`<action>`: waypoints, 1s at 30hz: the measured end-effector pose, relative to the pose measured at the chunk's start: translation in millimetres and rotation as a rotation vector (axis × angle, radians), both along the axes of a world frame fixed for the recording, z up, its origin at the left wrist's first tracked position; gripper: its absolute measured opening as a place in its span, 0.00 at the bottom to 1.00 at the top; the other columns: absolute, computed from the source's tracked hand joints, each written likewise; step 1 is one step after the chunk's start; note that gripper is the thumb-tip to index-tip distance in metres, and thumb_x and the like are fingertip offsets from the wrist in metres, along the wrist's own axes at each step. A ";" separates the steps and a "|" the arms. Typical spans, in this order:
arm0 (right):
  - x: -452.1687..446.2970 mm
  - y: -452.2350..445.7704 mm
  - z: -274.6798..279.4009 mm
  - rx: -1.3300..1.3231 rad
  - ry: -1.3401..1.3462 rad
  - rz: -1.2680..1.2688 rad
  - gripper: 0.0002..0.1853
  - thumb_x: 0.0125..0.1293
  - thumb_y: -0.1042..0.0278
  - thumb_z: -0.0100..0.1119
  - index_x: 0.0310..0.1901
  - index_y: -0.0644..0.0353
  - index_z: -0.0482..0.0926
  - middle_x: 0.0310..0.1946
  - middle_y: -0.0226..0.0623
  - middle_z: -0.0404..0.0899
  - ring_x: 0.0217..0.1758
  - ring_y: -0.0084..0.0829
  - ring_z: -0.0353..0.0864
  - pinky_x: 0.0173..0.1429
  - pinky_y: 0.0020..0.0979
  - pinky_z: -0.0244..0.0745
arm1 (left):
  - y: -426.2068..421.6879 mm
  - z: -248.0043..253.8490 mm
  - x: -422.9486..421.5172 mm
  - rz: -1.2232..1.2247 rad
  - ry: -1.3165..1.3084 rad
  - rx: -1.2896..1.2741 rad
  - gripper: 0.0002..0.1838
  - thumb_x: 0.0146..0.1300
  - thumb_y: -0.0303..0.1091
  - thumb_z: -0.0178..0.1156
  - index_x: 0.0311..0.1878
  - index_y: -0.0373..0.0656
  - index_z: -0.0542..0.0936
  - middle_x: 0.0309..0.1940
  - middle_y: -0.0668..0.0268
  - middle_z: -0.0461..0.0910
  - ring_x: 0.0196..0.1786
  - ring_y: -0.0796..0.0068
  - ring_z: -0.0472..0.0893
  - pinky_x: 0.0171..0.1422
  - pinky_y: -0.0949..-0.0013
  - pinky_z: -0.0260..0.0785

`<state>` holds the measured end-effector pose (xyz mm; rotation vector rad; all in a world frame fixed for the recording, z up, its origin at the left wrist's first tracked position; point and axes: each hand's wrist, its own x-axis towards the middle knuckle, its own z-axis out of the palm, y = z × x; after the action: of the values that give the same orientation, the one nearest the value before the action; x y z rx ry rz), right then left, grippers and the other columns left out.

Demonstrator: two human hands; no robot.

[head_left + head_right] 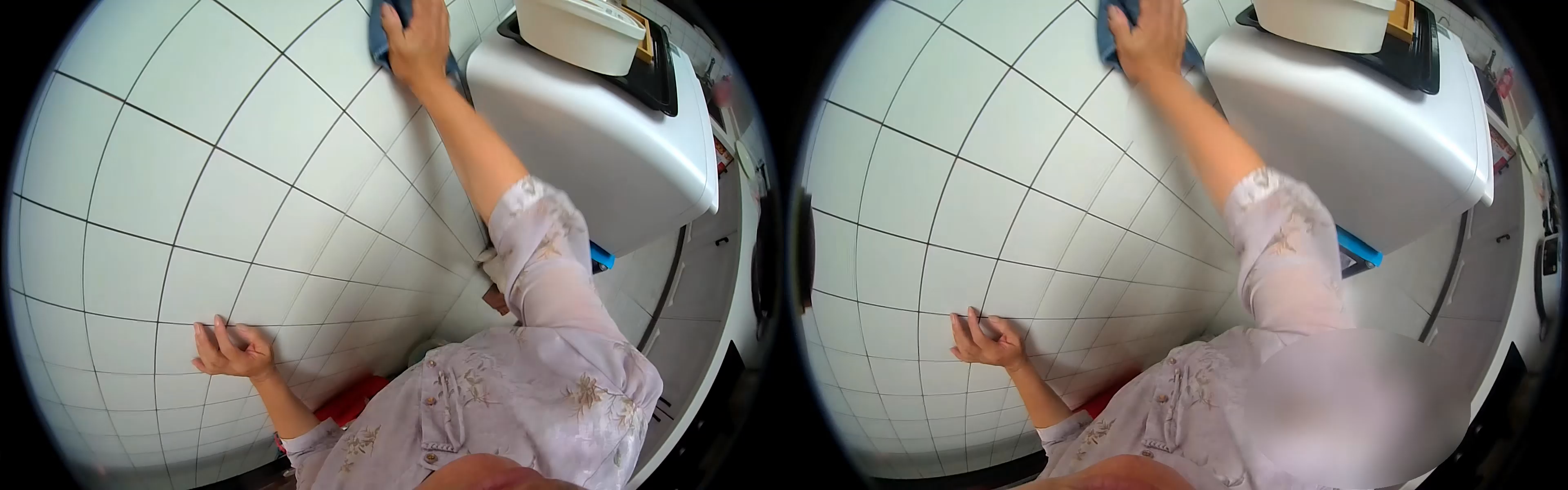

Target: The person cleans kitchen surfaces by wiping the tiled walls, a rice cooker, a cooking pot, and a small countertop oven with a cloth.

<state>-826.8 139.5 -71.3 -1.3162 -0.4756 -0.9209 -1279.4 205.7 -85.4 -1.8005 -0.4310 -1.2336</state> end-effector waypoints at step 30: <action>-203.4 2.7 -144.5 -0.344 -0.160 0.262 0.33 0.57 0.52 0.57 0.62 0.60 0.64 0.66 0.51 0.55 0.68 0.54 0.53 0.61 0.55 0.47 | 4.5 4.7 -6.0 -0.173 0.039 -0.073 0.19 0.51 0.35 0.58 0.49 0.46 0.77 0.57 0.55 0.71 0.59 0.63 0.68 0.72 0.58 0.36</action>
<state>-1030.2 142.2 -215.8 -1.4505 -0.9417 -0.7479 -1285.4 210.2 -80.7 -1.9538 -0.3067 -1.3130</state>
